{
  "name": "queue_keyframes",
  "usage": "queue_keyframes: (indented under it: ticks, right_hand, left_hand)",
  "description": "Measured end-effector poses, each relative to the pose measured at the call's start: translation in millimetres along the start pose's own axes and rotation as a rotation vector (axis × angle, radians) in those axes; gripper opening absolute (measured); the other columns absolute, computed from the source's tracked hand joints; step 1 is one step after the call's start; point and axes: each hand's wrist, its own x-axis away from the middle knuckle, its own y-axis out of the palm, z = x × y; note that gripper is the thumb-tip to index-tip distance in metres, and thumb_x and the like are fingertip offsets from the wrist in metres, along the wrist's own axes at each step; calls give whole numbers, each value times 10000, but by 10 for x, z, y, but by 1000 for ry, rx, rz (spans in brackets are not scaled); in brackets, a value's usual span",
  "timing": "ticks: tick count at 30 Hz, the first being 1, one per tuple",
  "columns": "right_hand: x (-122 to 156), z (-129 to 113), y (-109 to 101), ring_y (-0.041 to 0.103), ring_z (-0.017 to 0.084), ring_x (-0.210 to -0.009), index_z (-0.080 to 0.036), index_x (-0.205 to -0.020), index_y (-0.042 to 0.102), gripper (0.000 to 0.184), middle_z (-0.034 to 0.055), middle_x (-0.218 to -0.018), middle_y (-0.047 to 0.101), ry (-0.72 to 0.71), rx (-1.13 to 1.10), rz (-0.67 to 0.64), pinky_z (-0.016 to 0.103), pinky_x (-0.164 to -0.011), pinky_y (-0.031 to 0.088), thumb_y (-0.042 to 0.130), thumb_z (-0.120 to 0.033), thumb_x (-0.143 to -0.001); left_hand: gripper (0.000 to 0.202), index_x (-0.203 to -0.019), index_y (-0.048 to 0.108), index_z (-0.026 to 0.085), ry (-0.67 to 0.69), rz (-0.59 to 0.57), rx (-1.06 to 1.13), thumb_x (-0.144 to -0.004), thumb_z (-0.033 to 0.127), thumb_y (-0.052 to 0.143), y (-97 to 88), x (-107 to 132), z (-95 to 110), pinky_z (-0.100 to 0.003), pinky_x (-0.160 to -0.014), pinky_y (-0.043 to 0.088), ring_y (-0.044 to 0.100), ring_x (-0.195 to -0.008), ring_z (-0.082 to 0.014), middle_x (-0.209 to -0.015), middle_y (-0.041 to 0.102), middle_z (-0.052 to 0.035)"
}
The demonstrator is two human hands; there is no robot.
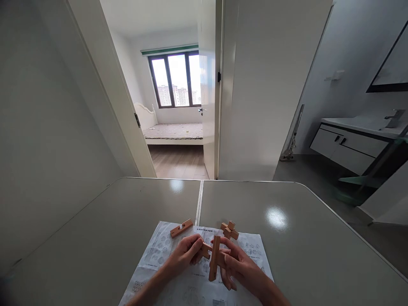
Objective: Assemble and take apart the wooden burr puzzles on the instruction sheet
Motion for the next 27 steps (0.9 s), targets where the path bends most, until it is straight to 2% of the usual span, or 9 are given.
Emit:
queue_keyframes:
  ticks: [4,8,11,15,18,21,24,27]
  right_hand:
    - [-7,41,-32,558,91,-357,-225,-1280,564,553,31,-758,732,-11,57,89,175,-356,328,702,-604,-902]
    - [-5,93,-73,452,80,-287,-214,-1206,570,494,-68,-498,593,-31,97,175,175,-358,272,672,-607,-924]
    - [-6,100,-57,400,73,-277,-210,-1185,588,547,-83,-466,561,-26,140,242,187,-371,278,699,-649,-879]
    - [-11,58,17,491,90,-402,-217,-1126,631,546,-57,-577,606,-34,136,374,213,-469,392,779,-638,-811]
    - [-15,22,49,474,79,-394,-221,-1104,642,515,-47,-612,627,-25,127,360,224,-484,405,757,-643,-831]
    - [-16,15,33,425,70,-338,-219,-1160,634,512,-41,-603,640,-8,120,315,218,-422,345,707,-639,-877]
    - [-16,37,-4,407,74,-302,-212,-1206,619,493,-53,-541,613,-3,111,272,209,-383,281,688,-600,-911]
    - [-15,61,-23,443,94,-298,-209,-1184,611,461,-70,-476,574,-9,110,247,205,-376,272,701,-572,-913]
  left_hand:
    - [484,-745,461,196,-2,8,35,-990,611,507,-17,-9,-51,-210,-458,268,357,-479,-76,-580,447,58]
    - [484,-744,456,200,-9,18,47,-983,616,518,-28,-25,-80,-210,-451,264,358,-470,-75,-571,431,64]
    - [487,-738,458,200,-8,24,41,-982,618,518,-30,-30,-89,-210,-444,259,352,-459,-73,-555,432,66]
    - [474,-764,473,199,7,24,51,-988,616,508,-38,-36,-109,-203,-427,267,349,-442,-71,-547,439,72]
    - [490,-771,473,200,-4,53,62,-976,645,504,-39,-43,-117,-200,-410,264,348,-425,-68,-537,445,75]
    - [516,-762,470,200,-25,82,67,-951,677,519,-31,-49,-112,-199,-411,264,354,-420,-66,-529,456,73]
    - [529,-759,472,201,-30,108,83,-936,696,525,-26,-57,-114,-201,-405,256,354,-408,-66,-516,450,76]
    - [521,-758,473,202,-29,119,91,-942,687,523,-30,-64,-129,-202,-401,254,353,-401,-66,-513,455,75]
